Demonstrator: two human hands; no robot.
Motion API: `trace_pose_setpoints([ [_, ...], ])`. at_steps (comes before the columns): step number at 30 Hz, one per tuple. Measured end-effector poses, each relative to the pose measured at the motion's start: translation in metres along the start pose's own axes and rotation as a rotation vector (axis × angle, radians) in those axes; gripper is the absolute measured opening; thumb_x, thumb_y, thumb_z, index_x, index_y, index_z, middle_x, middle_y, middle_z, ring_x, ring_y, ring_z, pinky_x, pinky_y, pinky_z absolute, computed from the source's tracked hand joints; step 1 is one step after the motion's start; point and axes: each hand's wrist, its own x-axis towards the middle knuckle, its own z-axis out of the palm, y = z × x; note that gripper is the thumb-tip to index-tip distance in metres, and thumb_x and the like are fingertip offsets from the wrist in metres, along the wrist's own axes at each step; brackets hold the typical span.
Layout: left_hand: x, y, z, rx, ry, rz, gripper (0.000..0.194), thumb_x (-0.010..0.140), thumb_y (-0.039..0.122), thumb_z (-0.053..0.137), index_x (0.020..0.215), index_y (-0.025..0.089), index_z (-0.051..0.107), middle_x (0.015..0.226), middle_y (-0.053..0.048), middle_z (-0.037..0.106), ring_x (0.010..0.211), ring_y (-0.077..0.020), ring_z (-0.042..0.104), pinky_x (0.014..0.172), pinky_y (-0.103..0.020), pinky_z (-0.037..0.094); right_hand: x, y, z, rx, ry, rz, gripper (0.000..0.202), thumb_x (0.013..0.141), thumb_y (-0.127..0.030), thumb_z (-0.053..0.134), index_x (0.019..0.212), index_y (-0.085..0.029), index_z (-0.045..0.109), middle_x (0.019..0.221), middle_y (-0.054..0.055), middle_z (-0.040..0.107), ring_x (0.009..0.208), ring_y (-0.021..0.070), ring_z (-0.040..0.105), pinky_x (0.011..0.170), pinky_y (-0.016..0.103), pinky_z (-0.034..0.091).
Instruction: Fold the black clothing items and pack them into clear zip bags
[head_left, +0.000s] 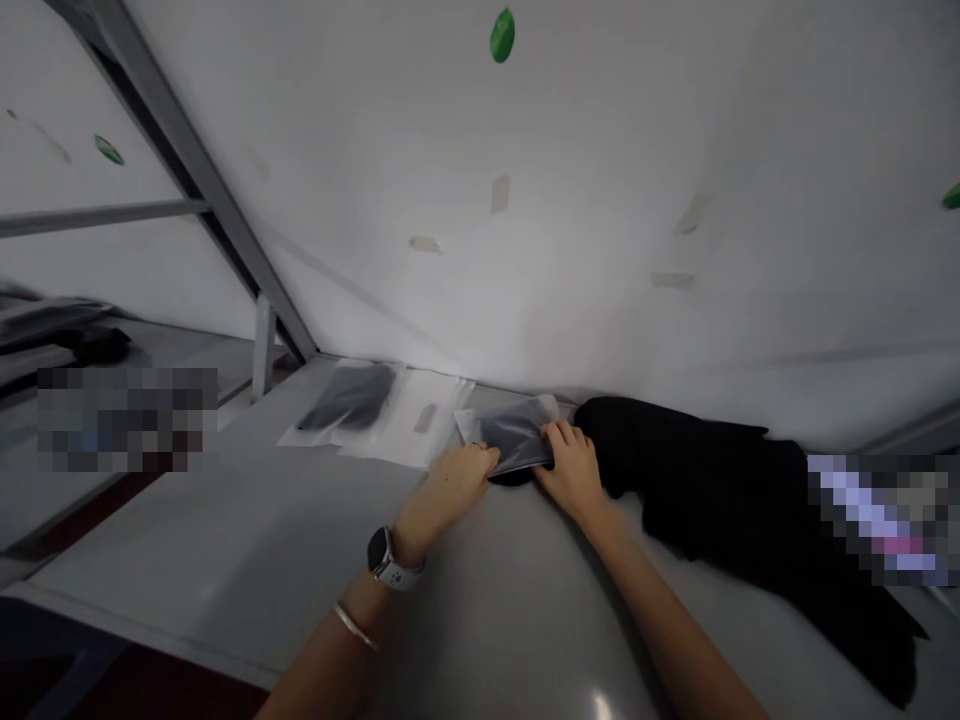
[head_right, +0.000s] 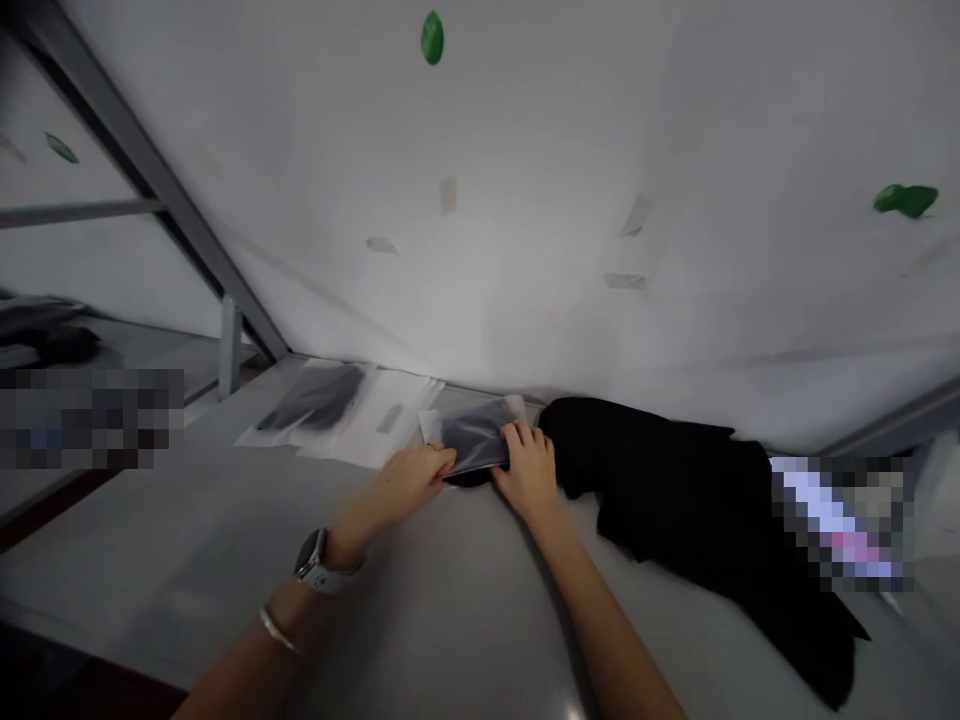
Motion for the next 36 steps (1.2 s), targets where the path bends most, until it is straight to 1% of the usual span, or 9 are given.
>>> trace_pose_setpoints([
  [4, 0.0, 0.013, 0.001, 0.144, 0.108, -0.133, 0.01, 0.087, 0.018, 0.054, 0.096, 0.017, 0.058, 0.102, -0.014, 0.063, 0.1, -0.0304, 0.058, 0.078, -0.039, 0.045, 0.003, -0.01, 0.009, -0.095, 0.038, 0.051, 0.031, 0.079, -0.029, 0.061, 0.106, -0.018, 0.055, 0.11, 0.011, 0.06, 0.097, 0.0309, 0.051, 0.081, 0.042, 0.041],
  [7, 0.006, 0.019, 0.007, 0.166, 0.219, -0.094, 0.03, 0.081, 0.03, 0.067, 0.106, 0.016, 0.057, 0.113, -0.015, 0.059, 0.109, -0.0331, 0.053, 0.085, -0.044, 0.046, 0.002, -0.009, 0.012, -0.078, 0.049, 0.03, 0.032, 0.079, -0.031, 0.063, 0.106, -0.018, 0.054, 0.111, 0.012, 0.059, 0.099, 0.0317, 0.05, 0.08, 0.042, 0.041],
  [12, 0.018, 0.009, 0.025, 0.08, 0.32, -0.023, 0.041, 0.079, 0.022, 0.07, 0.116, 0.023, 0.052, 0.137, -0.012, 0.046, 0.127, -0.033, 0.042, 0.096, -0.047, 0.044, -0.003, 0.011, 0.001, 0.103, -0.003, -0.116, 0.033, 0.081, -0.034, 0.064, 0.109, -0.021, 0.052, 0.115, 0.01, 0.058, 0.101, 0.029, 0.051, 0.082, 0.042, 0.045],
  [14, 0.021, 0.003, 0.028, 0.033, 0.315, -0.007, 0.04, 0.081, 0.016, 0.066, 0.117, 0.023, 0.051, 0.142, -0.012, 0.041, 0.126, -0.0309, 0.045, 0.095, -0.044, 0.046, -0.006, 0.019, -0.004, 0.177, -0.032, -0.174, 0.032, 0.081, -0.029, 0.064, 0.11, -0.022, 0.051, 0.116, 0.008, 0.058, 0.101, 0.0275, 0.051, 0.084, 0.041, 0.046],
  [19, 0.026, -0.001, 0.028, 0.038, 0.298, -0.014, 0.044, 0.077, -0.001, 0.056, 0.113, 0.023, 0.053, 0.136, -0.009, 0.049, 0.106, -0.025, 0.058, 0.082, -0.037, 0.052, -0.013, 0.019, 0.0, 0.206, 0.071, -0.092, 0.021, 0.081, -0.02, 0.06, 0.1, -0.022, 0.051, 0.104, 0.007, 0.059, 0.092, 0.0273, 0.051, 0.083, 0.041, 0.045],
  [27, 0.026, -0.001, 0.026, 0.048, 0.296, 0.072, 0.025, 0.081, -0.001, 0.046, 0.089, 0.02, 0.057, 0.1, -0.004, 0.061, 0.089, -0.0194, 0.06, 0.071, -0.03, 0.048, -0.017, 0.014, 0.01, 0.283, 0.145, 0.064, 0.017, 0.075, -0.01, 0.053, 0.073, -0.023, 0.042, 0.074, 0.001, 0.051, 0.072, 0.02, 0.049, 0.063, 0.029, 0.038],
  [31, 0.022, -0.003, 0.02, 0.03, 0.303, 0.128, 0.007, 0.085, 0.016, 0.056, 0.091, 0.02, 0.055, 0.104, -0.004, 0.06, 0.092, -0.0212, 0.057, 0.069, -0.031, 0.047, -0.02, 0.023, 0.008, 0.342, 0.13, 0.09, 0.02, 0.075, -0.012, 0.053, 0.069, -0.023, 0.037, 0.067, -0.003, 0.045, 0.063, 0.0152, 0.045, 0.058, 0.025, 0.033],
  [34, 0.02, -0.005, 0.019, 0.004, 0.298, 0.176, 0.036, 0.076, 0.039, 0.072, 0.101, 0.021, 0.052, 0.117, -0.005, 0.055, 0.101, -0.0255, 0.053, 0.071, -0.034, 0.049, -0.021, 0.026, 0.004, 0.389, 0.089, 0.072, 0.021, 0.074, -0.015, 0.056, 0.069, -0.023, 0.037, 0.067, -0.004, 0.043, 0.06, 0.0133, 0.042, 0.057, 0.024, 0.031],
  [36, 0.019, -0.005, 0.019, 0.014, 0.282, 0.171, 0.045, 0.073, 0.04, 0.075, 0.106, 0.022, 0.051, 0.121, -0.004, 0.053, 0.102, -0.0261, 0.052, 0.073, -0.034, 0.049, -0.022, 0.027, 0.0, 0.419, 0.055, 0.053, 0.02, 0.074, -0.016, 0.057, 0.07, -0.022, 0.039, 0.067, -0.005, 0.043, 0.059, 0.0125, 0.041, 0.056, 0.024, 0.03],
])
